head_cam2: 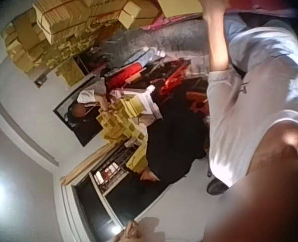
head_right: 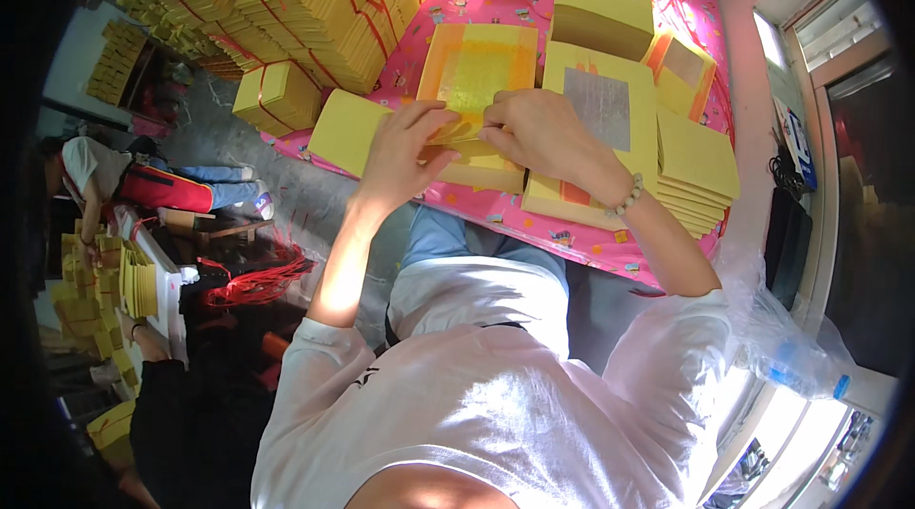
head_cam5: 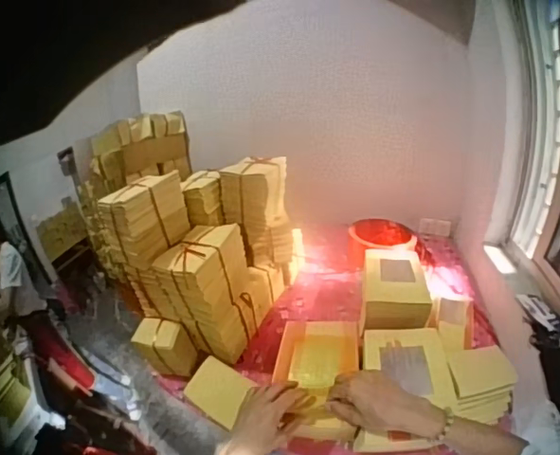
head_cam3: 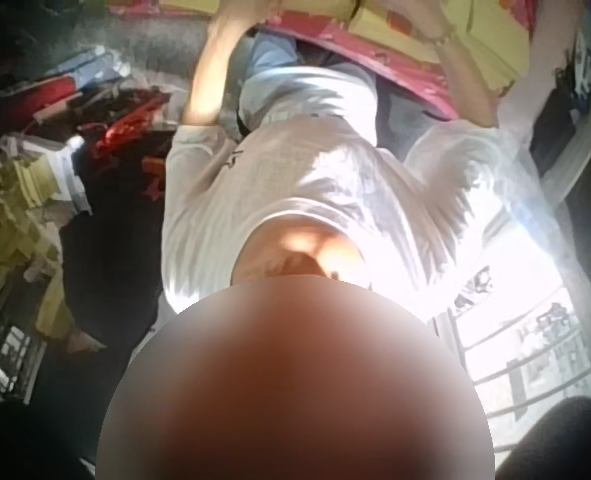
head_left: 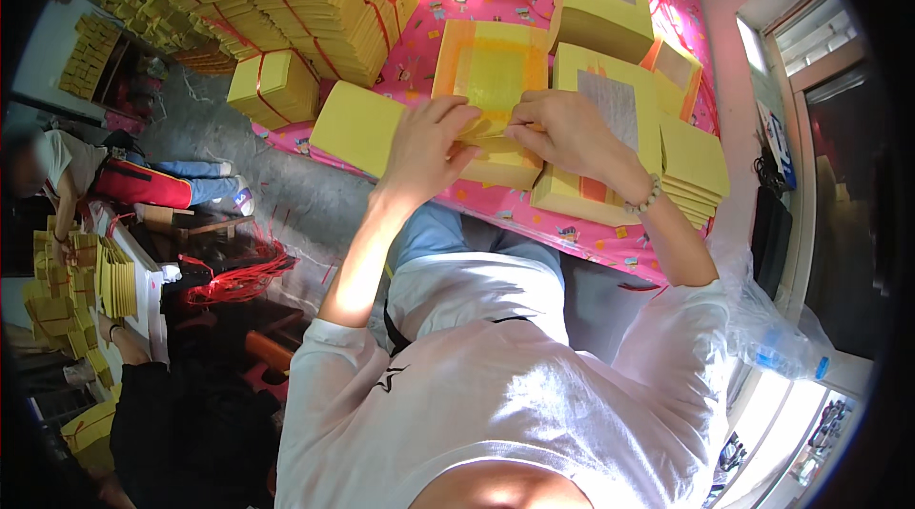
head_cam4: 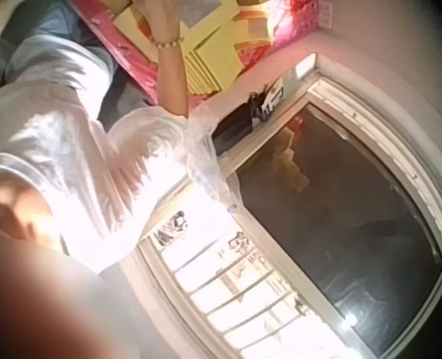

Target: The person repeatedly folds yellow paper sheets by hand, aligning edges and creasing them to form small packets. They place each finished packet onto a growing stack on the table. The workspace is a table covered with a pink patterned cloth, surrounded by large stacks of similar yellow paper.

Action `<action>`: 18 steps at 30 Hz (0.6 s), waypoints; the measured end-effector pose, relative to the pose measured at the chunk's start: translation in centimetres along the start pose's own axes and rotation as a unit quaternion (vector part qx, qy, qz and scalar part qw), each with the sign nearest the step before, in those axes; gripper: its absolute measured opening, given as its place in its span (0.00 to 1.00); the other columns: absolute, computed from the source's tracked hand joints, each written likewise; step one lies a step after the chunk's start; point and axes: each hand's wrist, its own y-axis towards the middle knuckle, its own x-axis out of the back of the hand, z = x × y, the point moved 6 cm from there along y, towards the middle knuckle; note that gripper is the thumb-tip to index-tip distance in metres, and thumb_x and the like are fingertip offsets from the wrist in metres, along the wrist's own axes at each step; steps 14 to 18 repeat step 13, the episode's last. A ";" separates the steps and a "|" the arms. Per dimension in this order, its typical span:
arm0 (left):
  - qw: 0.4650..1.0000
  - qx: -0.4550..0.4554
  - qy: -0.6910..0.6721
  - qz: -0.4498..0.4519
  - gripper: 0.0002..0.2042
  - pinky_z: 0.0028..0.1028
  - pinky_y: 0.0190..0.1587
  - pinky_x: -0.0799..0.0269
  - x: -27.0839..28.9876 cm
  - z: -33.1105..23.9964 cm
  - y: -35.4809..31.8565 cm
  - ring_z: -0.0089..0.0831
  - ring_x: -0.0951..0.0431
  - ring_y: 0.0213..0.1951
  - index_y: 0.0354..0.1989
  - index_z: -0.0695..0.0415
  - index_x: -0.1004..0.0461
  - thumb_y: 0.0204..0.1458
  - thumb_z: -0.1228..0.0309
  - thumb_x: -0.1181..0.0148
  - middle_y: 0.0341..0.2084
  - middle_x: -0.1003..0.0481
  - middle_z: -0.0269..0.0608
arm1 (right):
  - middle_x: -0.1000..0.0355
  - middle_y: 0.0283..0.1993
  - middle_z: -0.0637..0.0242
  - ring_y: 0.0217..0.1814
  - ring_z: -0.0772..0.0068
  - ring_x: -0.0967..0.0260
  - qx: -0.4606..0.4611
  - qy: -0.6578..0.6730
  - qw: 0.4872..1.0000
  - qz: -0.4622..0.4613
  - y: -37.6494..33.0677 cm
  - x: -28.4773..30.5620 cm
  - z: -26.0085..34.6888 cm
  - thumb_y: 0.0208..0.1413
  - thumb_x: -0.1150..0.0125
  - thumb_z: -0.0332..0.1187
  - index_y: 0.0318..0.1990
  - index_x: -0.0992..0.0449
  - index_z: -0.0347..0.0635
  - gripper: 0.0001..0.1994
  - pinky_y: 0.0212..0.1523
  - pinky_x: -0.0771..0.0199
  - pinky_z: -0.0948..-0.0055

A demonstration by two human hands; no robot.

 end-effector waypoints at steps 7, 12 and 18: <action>0.995 0.043 -0.036 -0.084 0.11 0.34 0.42 0.30 0.5 1.2 1.6 0.43 0.25 0.39 0.44 0.60 0.27 0.51 0.80 0.46 0.35 0.24 0.47 | 0.34 0.50 0.54 0.52 0.57 0.34 -0.026 0.059 0.972 -0.224 -1.0 4.1 -0.4 0.48 0.33 0.46 0.51 0.31 0.38 0.27 0.46 0.29 0.62; 0.926 0.108 -0.326 -0.153 0.11 0.37 0.41 0.29 1.3 3.9 1.6 0.42 0.24 0.39 0.46 0.61 0.28 0.55 0.76 0.46 0.34 0.23 0.47 | 0.46 0.65 0.58 0.65 0.51 0.43 -0.149 0.282 0.931 -0.178 -0.2 1.1 -5.6 0.46 0.31 0.52 0.64 0.46 0.41 0.43 0.62 0.40 0.61; 0.895 0.106 -0.411 -0.137 0.11 0.37 0.43 0.29 1.0 4.1 1.4 0.39 0.24 0.40 0.48 0.59 0.28 0.57 0.73 0.46 0.37 0.22 0.45 | 0.49 0.69 0.59 0.68 0.48 0.46 -0.155 0.317 0.922 -0.156 0.2 0.6 -6.0 0.47 0.32 0.54 0.67 0.49 0.42 0.46 0.67 0.44 0.62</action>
